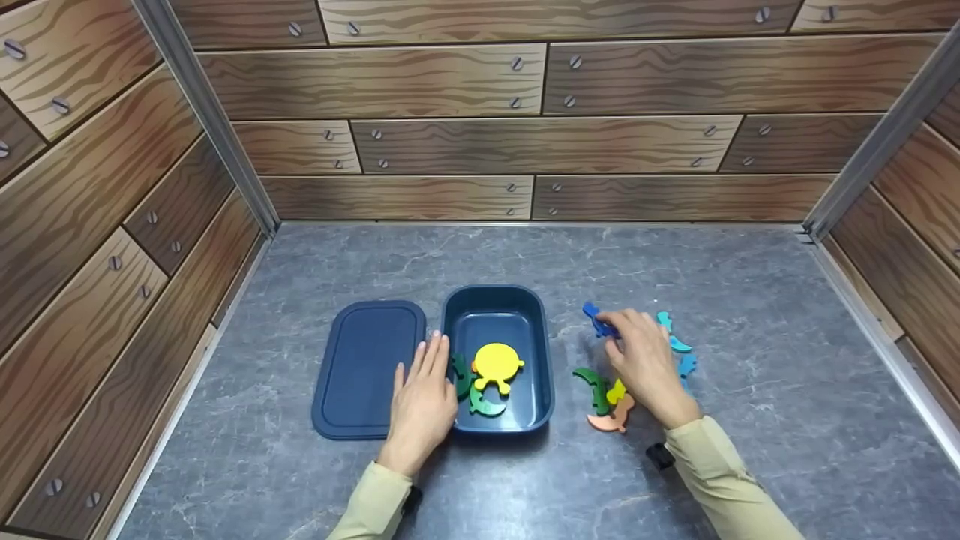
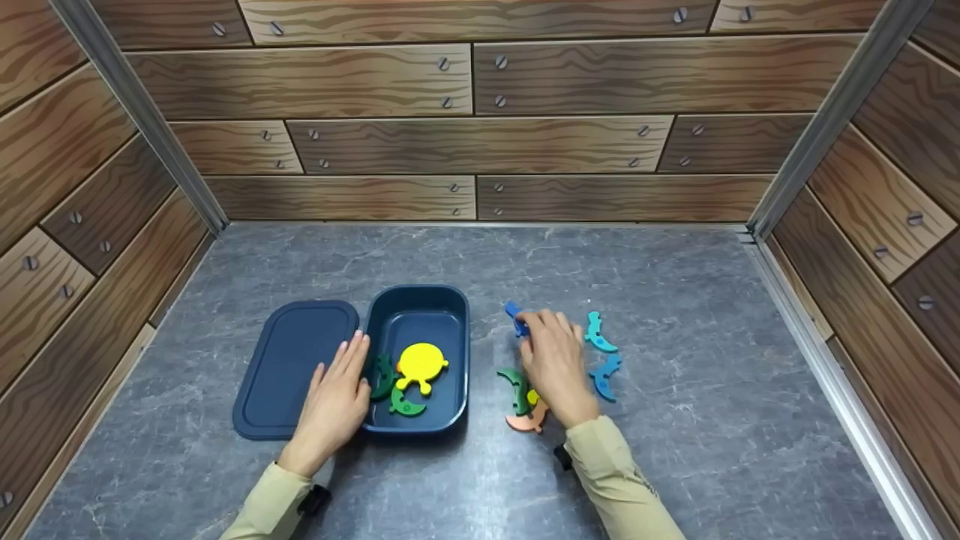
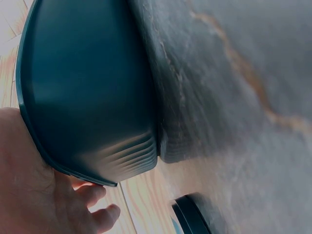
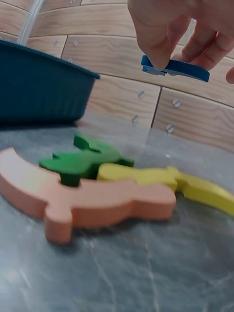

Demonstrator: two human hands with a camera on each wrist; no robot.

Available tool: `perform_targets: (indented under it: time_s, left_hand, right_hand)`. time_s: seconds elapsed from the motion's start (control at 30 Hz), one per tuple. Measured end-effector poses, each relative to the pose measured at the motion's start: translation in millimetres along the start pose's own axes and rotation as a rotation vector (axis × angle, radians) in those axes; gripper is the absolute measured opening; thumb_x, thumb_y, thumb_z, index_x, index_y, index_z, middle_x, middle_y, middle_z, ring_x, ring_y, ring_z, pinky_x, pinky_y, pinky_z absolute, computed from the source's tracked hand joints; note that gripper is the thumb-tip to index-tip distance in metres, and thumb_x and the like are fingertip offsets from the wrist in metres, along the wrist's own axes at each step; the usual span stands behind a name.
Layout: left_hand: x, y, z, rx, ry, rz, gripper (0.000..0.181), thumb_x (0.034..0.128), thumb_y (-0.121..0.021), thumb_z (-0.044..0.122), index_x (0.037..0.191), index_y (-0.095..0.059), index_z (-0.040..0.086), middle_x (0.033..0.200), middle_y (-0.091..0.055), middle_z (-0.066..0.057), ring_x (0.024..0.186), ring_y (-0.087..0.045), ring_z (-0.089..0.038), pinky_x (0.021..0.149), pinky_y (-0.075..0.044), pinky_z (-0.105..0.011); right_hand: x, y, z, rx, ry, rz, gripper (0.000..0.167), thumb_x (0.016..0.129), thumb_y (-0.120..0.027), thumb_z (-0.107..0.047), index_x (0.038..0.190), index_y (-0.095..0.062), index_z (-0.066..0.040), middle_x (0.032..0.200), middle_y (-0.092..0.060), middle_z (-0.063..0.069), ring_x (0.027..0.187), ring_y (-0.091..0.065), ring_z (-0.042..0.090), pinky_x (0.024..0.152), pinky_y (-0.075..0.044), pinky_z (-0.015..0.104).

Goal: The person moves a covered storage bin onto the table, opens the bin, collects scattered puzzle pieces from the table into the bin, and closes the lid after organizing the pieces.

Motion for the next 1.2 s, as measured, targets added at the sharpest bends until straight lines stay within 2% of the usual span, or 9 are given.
perform_targets:
  time_s: [0.4, 0.73, 1.03, 1.2]
  left_hand:
    - [0.0, 0.5, 0.4, 0.013, -0.007, 0.002, 0.061, 0.0985, -0.050, 0.014, 0.156, -0.030, 0.013, 0.161, -0.024, -0.001, 0.147, -0.022, -0.025, 0.115, -0.018, -0.057]
    - [1.2, -1.1, 0.8, 0.022, -0.009, -0.010, 0.060, 0.0988, -0.048, 0.014, 0.156, -0.030, 0.012, 0.161, -0.023, -0.001, 0.148, -0.020, -0.024, 0.117, -0.019, -0.051]
    - [1.5, -0.1, 1.2, 0.023, -0.027, 0.002, 0.059, 0.0992, -0.048, 0.014, 0.155, -0.031, 0.009, 0.161, -0.025, -0.004, 0.147, -0.022, -0.026, 0.116, -0.021, -0.051]
    - [0.7, 0.0, 1.6, 0.021, -0.031, -0.001, 0.058, 0.0998, -0.048, 0.015, 0.155, -0.031, 0.009, 0.161, -0.025, -0.004, 0.147, -0.022, -0.026, 0.116, -0.021, -0.051]
  right_hand:
    - [3.2, 10.9, -16.9, 0.020, 0.054, 0.050, 0.035, 0.088, -0.067, 0.000, 0.121, -0.068, -0.009, 0.109, -0.064, 0.008, 0.093, -0.055, 0.028, 0.080, -0.039, 0.047]
    - [7.2, 20.7, -29.9, 0.047, 0.082, 0.063, 0.035, 0.089, -0.066, -0.001, 0.122, -0.067, -0.011, 0.110, -0.064, 0.006, 0.096, -0.054, 0.026, 0.083, -0.039, 0.047]
    - [12.0, 28.0, -39.4, 0.035, 0.119, 0.086, 0.033, 0.090, -0.066, -0.002, 0.122, -0.068, -0.010, 0.110, -0.064, 0.007, 0.094, -0.054, 0.027, 0.079, -0.038, 0.045]
    - [12.1, 31.6, -45.4, 0.048, 0.141, 0.103, 0.033, 0.090, -0.067, -0.001, 0.121, -0.069, -0.010, 0.110, -0.065, 0.005, 0.094, -0.055, 0.027, 0.081, -0.038, 0.046]
Point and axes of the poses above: each hand's wrist, its own x-axis towards the middle knuckle, its own y-axis out of the back of the hand, z = x × y, the point moved 6 cm from there along x, towards the middle knuckle
